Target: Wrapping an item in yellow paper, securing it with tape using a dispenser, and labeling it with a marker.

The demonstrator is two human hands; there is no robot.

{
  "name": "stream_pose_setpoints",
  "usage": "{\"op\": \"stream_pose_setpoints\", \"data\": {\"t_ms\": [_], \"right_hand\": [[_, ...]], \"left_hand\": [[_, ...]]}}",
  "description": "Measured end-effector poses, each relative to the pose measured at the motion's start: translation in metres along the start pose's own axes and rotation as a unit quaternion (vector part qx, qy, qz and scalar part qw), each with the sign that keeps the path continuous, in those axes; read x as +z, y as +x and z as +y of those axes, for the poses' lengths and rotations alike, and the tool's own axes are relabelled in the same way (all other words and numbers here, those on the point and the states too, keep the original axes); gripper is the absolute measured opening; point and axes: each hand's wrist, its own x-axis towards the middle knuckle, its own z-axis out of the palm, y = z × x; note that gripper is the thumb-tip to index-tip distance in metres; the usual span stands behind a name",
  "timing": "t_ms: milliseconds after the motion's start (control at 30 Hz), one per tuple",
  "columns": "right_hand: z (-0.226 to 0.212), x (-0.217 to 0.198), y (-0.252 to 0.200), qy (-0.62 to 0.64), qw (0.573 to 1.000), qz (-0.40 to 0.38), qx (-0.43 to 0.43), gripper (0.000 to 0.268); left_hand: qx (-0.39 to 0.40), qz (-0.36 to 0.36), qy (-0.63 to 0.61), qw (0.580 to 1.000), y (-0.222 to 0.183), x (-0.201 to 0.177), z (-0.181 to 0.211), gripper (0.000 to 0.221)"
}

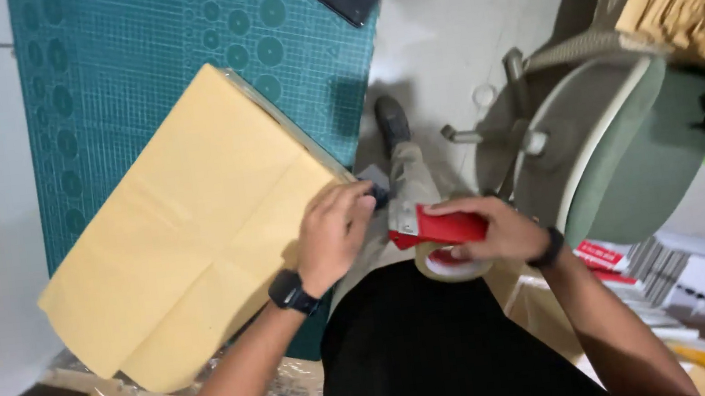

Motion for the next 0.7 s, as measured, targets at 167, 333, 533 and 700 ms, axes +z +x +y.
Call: {"op": "stream_pose_setpoints", "data": {"t_ms": [167,333,533,700], "right_hand": [[-0.075,0.01,-0.001,-0.186,0.955,0.14,-0.185,0.063],[-0.083,0.013,0.012,-0.4,0.856,0.18,-0.274,0.046],[-0.107,0.013,0.063,-0.401,0.84,0.199,-0.307,0.047],[-0.131,0.001,0.12,-0.23,0.942,0.197,-0.147,0.065]], "left_hand": [[-0.308,-0.128,-0.388,0.859,0.005,-0.035,0.03,0.059],[-0.306,-0.071,-0.494,0.811,0.009,-0.063,0.036,0.05],[-0.276,-0.008,-0.374,0.885,0.054,-0.079,-0.002,0.022],[-0.182,0.007,-0.091,0.979,0.133,-0.102,-0.066,0.008]]}}
